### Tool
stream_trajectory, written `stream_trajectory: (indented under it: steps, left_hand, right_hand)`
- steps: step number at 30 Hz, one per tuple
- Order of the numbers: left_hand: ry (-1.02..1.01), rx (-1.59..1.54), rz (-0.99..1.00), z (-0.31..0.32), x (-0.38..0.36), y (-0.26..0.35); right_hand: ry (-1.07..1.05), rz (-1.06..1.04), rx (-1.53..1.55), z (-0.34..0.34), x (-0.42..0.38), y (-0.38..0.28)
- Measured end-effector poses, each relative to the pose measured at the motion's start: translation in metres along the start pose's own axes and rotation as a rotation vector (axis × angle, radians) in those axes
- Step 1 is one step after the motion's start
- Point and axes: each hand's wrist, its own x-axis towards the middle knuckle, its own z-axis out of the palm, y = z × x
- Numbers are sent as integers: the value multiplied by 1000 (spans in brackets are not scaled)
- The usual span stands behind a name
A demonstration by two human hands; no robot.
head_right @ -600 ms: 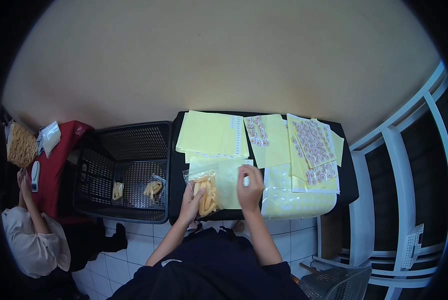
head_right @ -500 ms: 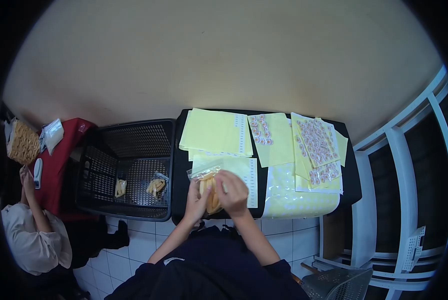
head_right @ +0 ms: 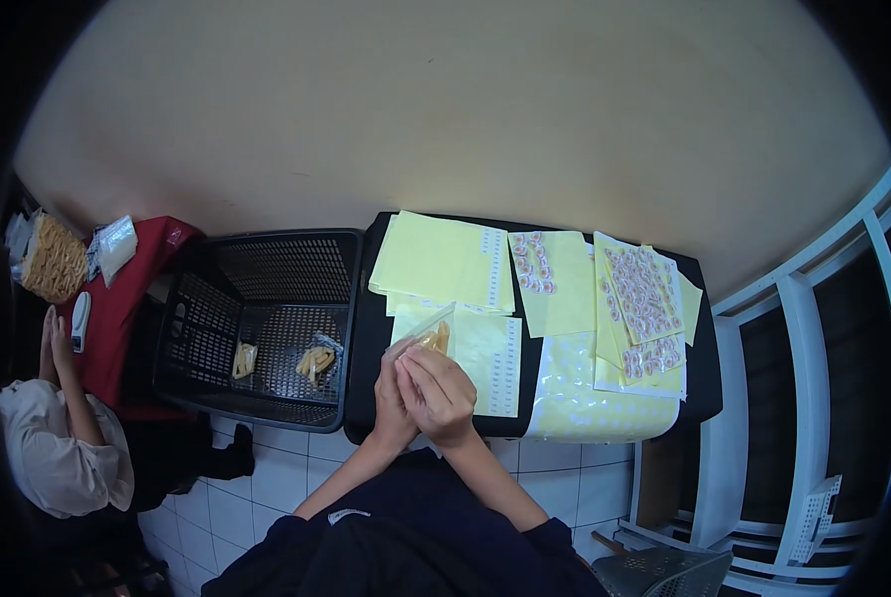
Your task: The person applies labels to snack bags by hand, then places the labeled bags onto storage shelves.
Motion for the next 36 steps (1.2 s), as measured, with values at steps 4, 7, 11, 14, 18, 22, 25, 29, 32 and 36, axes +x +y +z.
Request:
stream_trajectory:
  steps: [4,7,11,14,18,22,25,29,32,36]
  left_hand:
    - [8,-8,38,1,0,0]
    - [1,-19,36,2,-2,-4]
    - [-7,-37,-7,2,-2,-2]
    - [-4,-91,-33,3,-2,-1]
    - [-77,-31,-15,3,-5,-12]
    - [-30,-122,-77,5,-4,-7]
    - [-41,-57,-47,6,-1,-5]
    - [-23,-220,183,-1,10,20]
    - [-32,-194,9,5,3,-4]
    - [-54,-78,-86,5,1,-12]
  right_hand:
    - [-2,-10,0,0,1,-2]
    - [-10,-18,-4,-1,2,-3]
    - [-21,-25,-32,-2,2,-2]
    - [-76,-13,-146,-8,9,-7]
    - [-160,50,-128,-10,1,0]
    - [-178,125,-185,-14,2,2]
    - [-213,110,-199,-14,0,-1]
    - [-233,60,-155,-14,0,0]
    - [-252,25,-161,-13,-4,0]
    - [-245,21,-141,-12,-1,2]
